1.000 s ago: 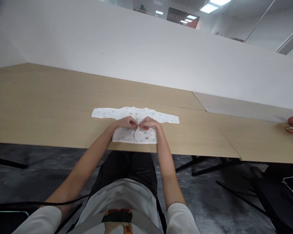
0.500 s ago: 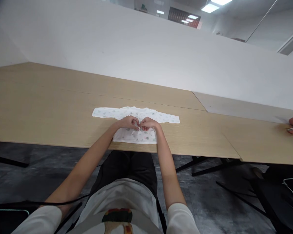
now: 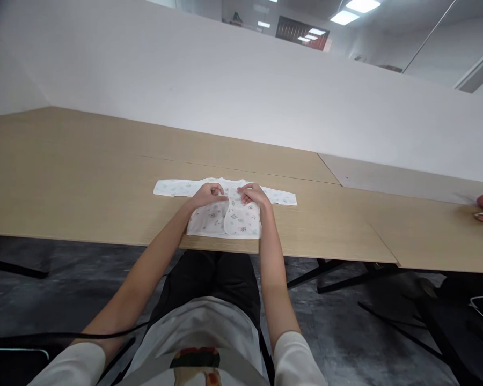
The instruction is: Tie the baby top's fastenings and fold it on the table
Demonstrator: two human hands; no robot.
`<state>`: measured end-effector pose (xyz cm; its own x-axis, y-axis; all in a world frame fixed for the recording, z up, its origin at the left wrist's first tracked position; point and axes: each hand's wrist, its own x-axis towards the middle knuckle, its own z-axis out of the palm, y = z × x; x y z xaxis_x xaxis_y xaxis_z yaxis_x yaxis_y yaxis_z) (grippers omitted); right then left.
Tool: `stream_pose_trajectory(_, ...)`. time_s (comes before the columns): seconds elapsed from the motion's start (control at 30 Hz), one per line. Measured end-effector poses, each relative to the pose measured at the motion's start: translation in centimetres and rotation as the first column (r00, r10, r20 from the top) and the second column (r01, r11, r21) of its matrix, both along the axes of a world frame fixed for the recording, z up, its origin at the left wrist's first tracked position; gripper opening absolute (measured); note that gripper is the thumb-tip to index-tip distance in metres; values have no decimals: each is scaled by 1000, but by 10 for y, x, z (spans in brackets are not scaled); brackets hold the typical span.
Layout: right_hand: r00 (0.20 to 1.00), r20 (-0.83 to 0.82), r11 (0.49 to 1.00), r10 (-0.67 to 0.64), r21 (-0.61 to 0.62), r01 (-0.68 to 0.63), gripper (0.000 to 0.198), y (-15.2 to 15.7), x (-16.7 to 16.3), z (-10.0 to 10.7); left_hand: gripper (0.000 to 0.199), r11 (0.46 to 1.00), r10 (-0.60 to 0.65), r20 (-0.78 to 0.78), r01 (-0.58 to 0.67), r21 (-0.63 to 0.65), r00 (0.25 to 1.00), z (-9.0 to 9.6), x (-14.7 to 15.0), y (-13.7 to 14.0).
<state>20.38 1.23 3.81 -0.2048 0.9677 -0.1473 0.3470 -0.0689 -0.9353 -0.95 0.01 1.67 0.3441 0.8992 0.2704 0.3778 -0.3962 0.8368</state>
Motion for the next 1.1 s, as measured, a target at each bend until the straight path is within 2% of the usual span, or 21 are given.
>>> stream_pose_trajectory(0.07, 994, 62, 992, -92, 96, 85, 20, 8, -14, -2, 24, 987, 153, 57, -155, 37, 987, -2, -1, 4)
stream_pose_trajectory(0.13, 960, 230, 973, -163, 200, 117, 23, 17, -31, -8, 20, 964, 257, 45, -260, 65, 965, -7, -1, 8)
stream_pose_trajectory(0.23, 856, 442, 937, -270, 325, 128, 26, 26, -50, -22, 19, 936, 343, -56, -336, 108, 938, -15, 1, 12)
stream_pose_trajectory(0.3, 821, 478, 920, -313, 367, 137, 19, 30, -54, -29, 21, 927, 368, -154, -349, 136, 917, -19, 2, 14)
stream_pose_trajectory(0.43, 851, 433, 932, -297, 326, 159, 4, 33, -45, -35, 24, 936, 352, -315, -333, 117, 881, -19, 11, 20)
stream_pose_trajectory(0.57, 918, 330, 966, -220, 206, 157, 12, 35, -33, -37, 25, 939, 341, -386, -329, 99, 857, -15, 26, 32)
stream_pose_trajectory(0.77, 939, 265, 964, -219, 209, 166, 18, 34, -32, -40, 31, 947, 320, -452, -262, 187, 833, -25, 41, 38)
stream_pose_trajectory(0.83, 934, 275, 962, -227, 211, 172, 21, 31, -33, -37, 29, 942, 330, -425, -265, 207, 843, -30, 40, 39)
stream_pose_trajectory(0.97, 916, 320, 957, -244, 234, 173, 27, 25, -35, -30, 25, 933, 331, -262, -274, 232, 906, -34, 36, 41)
stream_pose_trajectory(1.1, 913, 321, 954, -252, 241, 179, 29, 25, -36, -28, 22, 946, 300, -157, -273, 175, 941, -33, 34, 42)
